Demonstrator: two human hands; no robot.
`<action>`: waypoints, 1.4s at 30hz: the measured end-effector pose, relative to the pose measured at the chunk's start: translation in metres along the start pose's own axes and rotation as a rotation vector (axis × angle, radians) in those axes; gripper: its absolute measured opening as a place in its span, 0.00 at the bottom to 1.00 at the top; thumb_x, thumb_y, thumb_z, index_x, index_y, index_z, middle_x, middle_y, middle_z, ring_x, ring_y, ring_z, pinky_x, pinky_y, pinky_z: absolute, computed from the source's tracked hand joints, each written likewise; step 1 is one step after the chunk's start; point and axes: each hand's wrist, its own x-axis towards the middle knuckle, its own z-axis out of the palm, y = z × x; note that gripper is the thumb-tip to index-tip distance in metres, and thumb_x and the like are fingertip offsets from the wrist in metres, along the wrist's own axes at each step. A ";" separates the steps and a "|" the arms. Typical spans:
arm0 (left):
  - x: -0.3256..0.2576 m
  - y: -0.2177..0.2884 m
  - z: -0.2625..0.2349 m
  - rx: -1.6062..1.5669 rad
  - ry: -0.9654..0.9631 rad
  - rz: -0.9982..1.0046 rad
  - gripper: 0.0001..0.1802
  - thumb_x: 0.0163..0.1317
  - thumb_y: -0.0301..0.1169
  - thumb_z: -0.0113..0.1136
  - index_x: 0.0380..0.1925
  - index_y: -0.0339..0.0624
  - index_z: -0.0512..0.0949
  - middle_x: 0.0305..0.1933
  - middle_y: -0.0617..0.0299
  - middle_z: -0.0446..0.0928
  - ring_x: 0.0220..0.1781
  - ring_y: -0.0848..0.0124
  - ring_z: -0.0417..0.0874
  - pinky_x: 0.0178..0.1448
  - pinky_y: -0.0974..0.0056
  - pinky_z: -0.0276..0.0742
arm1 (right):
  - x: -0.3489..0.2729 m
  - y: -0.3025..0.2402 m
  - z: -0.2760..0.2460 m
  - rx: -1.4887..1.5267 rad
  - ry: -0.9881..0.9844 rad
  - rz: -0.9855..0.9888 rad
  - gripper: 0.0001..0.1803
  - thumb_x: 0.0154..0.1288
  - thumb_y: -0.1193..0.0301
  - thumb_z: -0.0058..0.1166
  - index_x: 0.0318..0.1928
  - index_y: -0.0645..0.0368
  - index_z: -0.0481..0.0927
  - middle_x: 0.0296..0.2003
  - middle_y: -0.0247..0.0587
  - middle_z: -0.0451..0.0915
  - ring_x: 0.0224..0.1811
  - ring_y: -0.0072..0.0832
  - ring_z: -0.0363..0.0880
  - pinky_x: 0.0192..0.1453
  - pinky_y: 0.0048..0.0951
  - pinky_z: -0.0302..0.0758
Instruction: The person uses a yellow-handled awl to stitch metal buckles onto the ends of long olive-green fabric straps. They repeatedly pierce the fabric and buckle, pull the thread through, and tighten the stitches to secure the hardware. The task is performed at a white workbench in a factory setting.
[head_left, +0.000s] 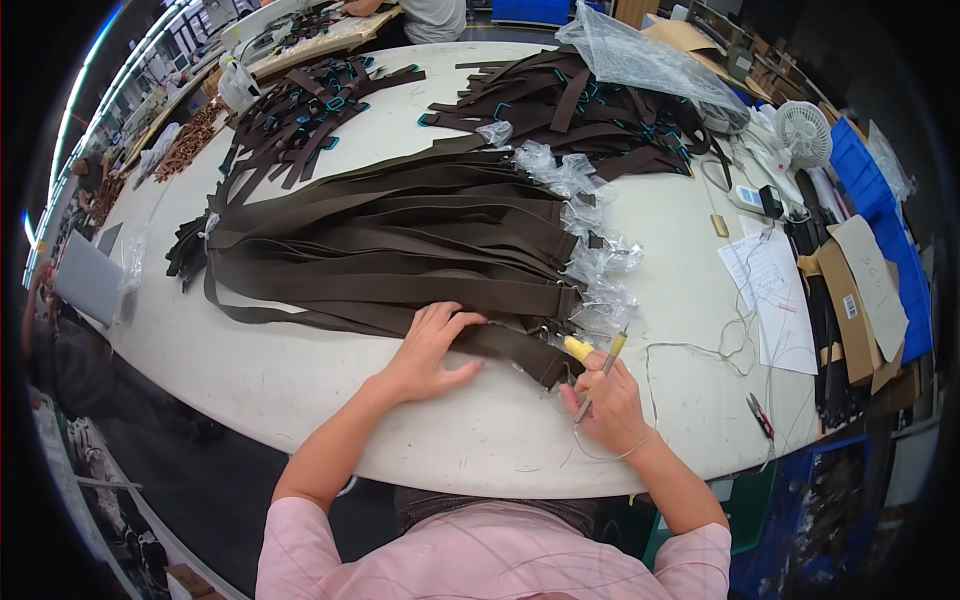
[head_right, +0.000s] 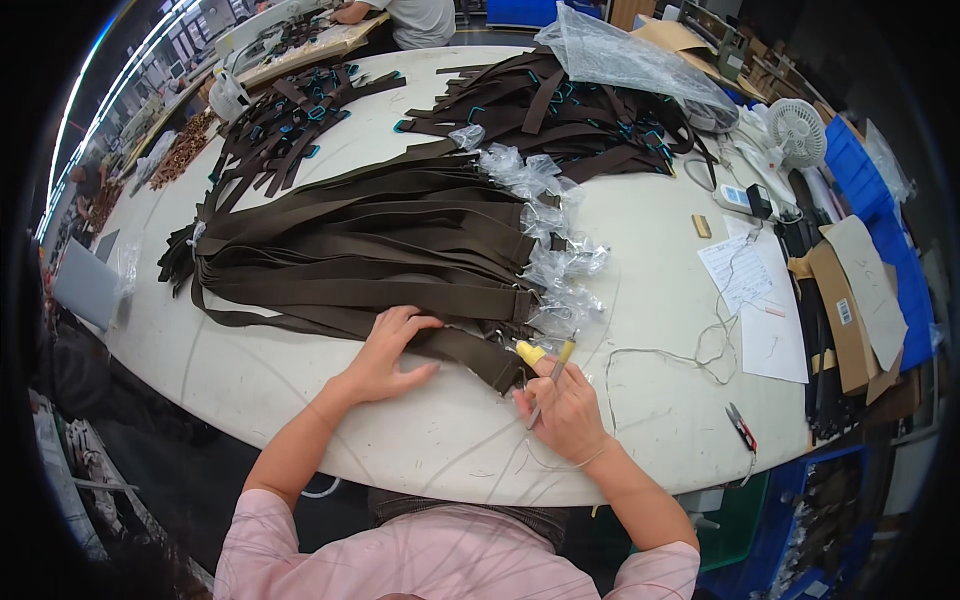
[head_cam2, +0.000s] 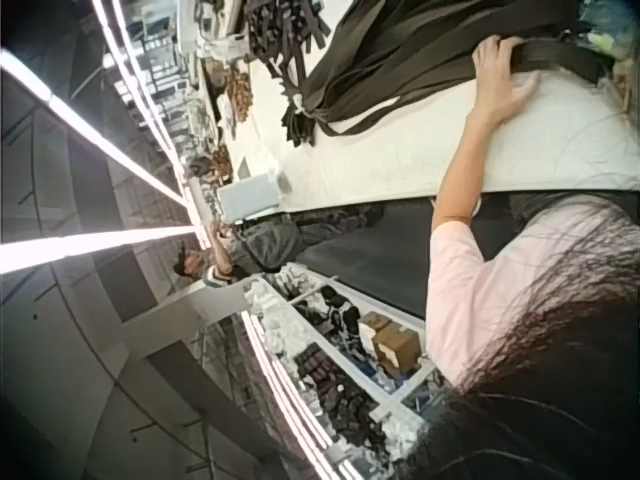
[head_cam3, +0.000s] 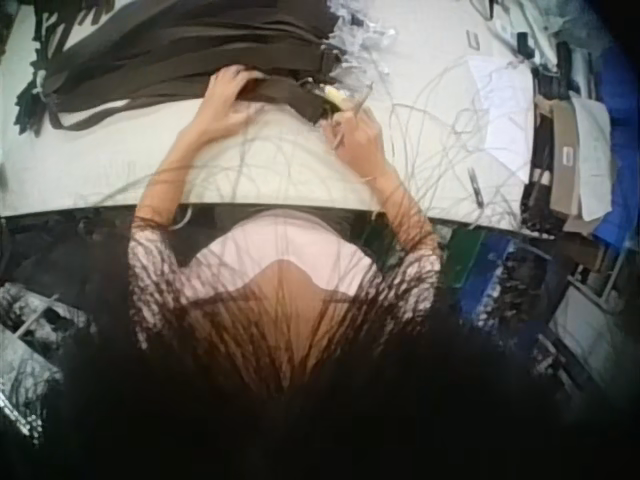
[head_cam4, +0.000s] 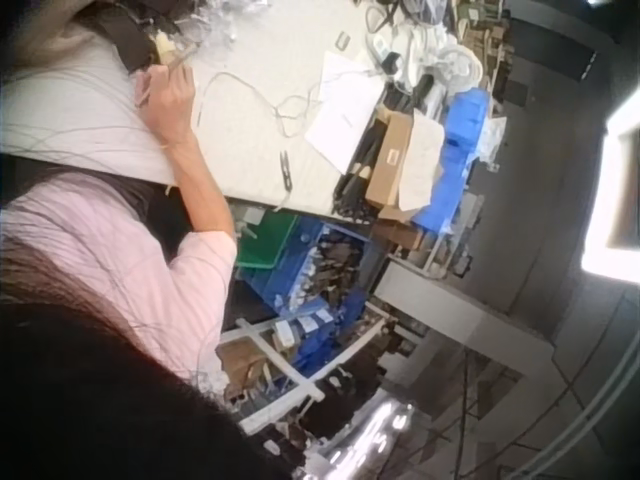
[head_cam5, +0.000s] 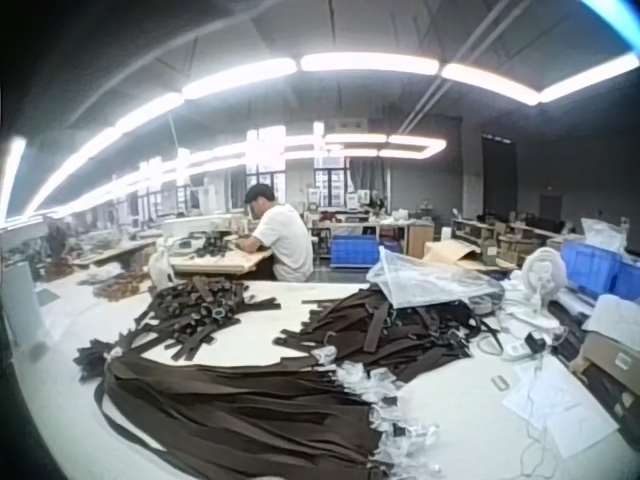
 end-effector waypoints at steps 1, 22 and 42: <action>-0.003 0.003 0.000 0.040 0.015 0.013 0.26 0.54 0.32 0.70 0.54 0.46 0.77 0.61 0.48 0.71 0.63 0.48 0.70 0.69 0.49 0.66 | -0.004 0.001 -0.002 0.006 0.004 0.010 0.18 0.58 0.72 0.72 0.37 0.56 0.71 0.45 0.52 0.82 0.47 0.49 0.84 0.53 0.46 0.80; -0.060 0.081 0.014 0.255 -0.004 0.246 0.37 0.52 0.39 0.75 0.62 0.37 0.75 0.66 0.52 0.73 0.65 0.56 0.75 0.69 0.51 0.73 | 0.027 -0.026 -0.022 0.212 0.160 -0.084 0.10 0.68 0.72 0.64 0.48 0.54 0.84 0.36 0.41 0.79 0.31 0.33 0.78 0.31 0.30 0.76; -0.060 0.082 0.032 0.693 -0.134 0.301 0.28 0.55 0.27 0.58 0.56 0.24 0.78 0.58 0.45 0.80 0.60 0.54 0.82 0.66 0.56 0.78 | -0.021 -0.023 -0.007 0.105 -0.166 -0.127 0.19 0.58 0.74 0.68 0.51 0.54 0.84 0.36 0.39 0.83 0.33 0.36 0.83 0.37 0.33 0.81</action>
